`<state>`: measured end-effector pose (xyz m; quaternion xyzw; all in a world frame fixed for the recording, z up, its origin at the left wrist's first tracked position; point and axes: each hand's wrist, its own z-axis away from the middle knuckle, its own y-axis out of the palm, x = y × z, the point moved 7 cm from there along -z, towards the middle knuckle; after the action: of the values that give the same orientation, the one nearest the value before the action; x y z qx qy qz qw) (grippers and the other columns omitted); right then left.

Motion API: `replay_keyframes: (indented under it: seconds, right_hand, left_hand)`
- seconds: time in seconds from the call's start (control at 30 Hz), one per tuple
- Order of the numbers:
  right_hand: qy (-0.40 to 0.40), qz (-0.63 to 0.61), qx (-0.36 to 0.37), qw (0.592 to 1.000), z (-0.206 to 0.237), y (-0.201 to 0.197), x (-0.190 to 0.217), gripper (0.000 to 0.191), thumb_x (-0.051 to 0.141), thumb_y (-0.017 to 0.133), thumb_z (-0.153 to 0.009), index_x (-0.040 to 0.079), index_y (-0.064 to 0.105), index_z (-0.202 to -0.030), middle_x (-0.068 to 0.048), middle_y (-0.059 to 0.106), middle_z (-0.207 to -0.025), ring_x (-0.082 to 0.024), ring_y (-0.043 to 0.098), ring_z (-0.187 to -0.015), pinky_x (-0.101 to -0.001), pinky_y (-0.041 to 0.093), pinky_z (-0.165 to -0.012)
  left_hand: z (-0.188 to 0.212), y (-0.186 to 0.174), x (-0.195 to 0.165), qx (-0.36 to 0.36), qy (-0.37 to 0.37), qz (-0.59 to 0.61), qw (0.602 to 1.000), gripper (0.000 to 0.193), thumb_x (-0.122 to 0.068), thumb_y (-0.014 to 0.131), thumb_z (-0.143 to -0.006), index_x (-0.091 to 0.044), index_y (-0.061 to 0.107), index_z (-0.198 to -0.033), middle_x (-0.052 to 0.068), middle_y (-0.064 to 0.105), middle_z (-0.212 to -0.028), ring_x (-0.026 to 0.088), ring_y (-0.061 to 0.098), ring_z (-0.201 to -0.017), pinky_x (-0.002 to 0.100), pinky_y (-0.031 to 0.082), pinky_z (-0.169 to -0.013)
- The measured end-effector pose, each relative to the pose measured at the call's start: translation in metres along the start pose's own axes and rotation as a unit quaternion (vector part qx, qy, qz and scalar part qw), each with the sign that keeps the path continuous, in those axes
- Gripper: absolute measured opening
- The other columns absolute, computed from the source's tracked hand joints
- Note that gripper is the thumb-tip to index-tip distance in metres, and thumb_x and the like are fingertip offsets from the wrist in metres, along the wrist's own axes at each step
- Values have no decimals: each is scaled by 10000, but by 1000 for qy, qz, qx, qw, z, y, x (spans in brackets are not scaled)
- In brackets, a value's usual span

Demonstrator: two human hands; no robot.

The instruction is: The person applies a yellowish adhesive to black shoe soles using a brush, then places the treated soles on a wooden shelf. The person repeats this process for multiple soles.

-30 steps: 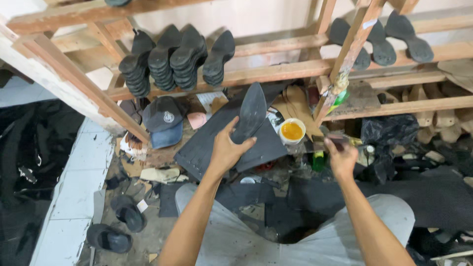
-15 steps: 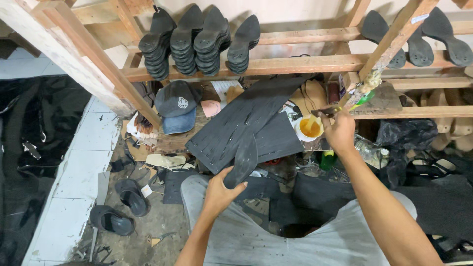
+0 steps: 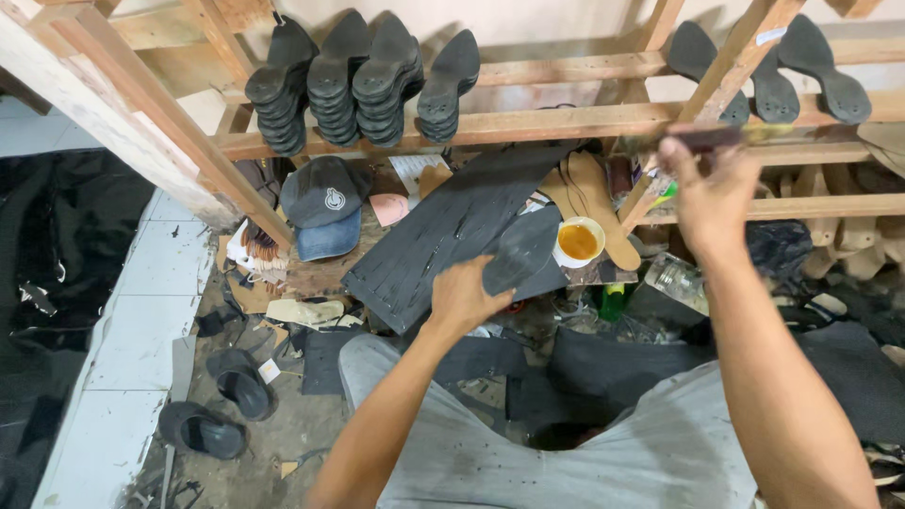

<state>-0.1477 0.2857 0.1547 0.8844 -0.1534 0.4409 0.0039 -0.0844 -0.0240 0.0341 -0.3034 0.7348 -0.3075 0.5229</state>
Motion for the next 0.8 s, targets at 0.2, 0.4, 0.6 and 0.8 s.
replay_keyframes:
  seconds: [0.2,0.4,0.6,0.8]
  right_hand:
    - [-95,81,171,977,26,57,57,175,0,756,-924,-9,691,-1086,-103,706,-1031,-214,686,-919,-314,552,-790]
    - [-151,164,220,950,56,88,50,221,-52,734,-848,-12,673,-1057,-154,689,-1039,-338,696,-961,-394,540,-805]
    - [-155,157,251,942,54,94,45,228,-58,719,-847,-10,651,-1059,-157,672,-1032,-364,678,-977,-413,531,-824]
    - [-155,174,308,922,67,94,37,244,-32,713,-838,1,646,-1070,-158,660,-1016,-373,647,-974,-423,517,-833]
  left_hand:
    - [-26,1,-25,0,50,-10,999,658,-425,838,-656,-56,732,-1191,207,753,-987,376,722,-898,471,564,-800]
    - [-26,-7,-48,8,80,-18,997,672,-414,836,-645,-52,728,-1201,184,754,-1016,372,719,-883,470,567,-774]
    - [-26,-14,-61,16,96,-37,995,667,-394,822,-651,-40,721,-1208,170,754,-1024,357,722,-881,456,569,-763]
    - [-27,-20,-57,-2,90,-43,995,667,-374,834,-642,-28,717,-1200,160,754,-1043,350,724,-895,448,570,-753]
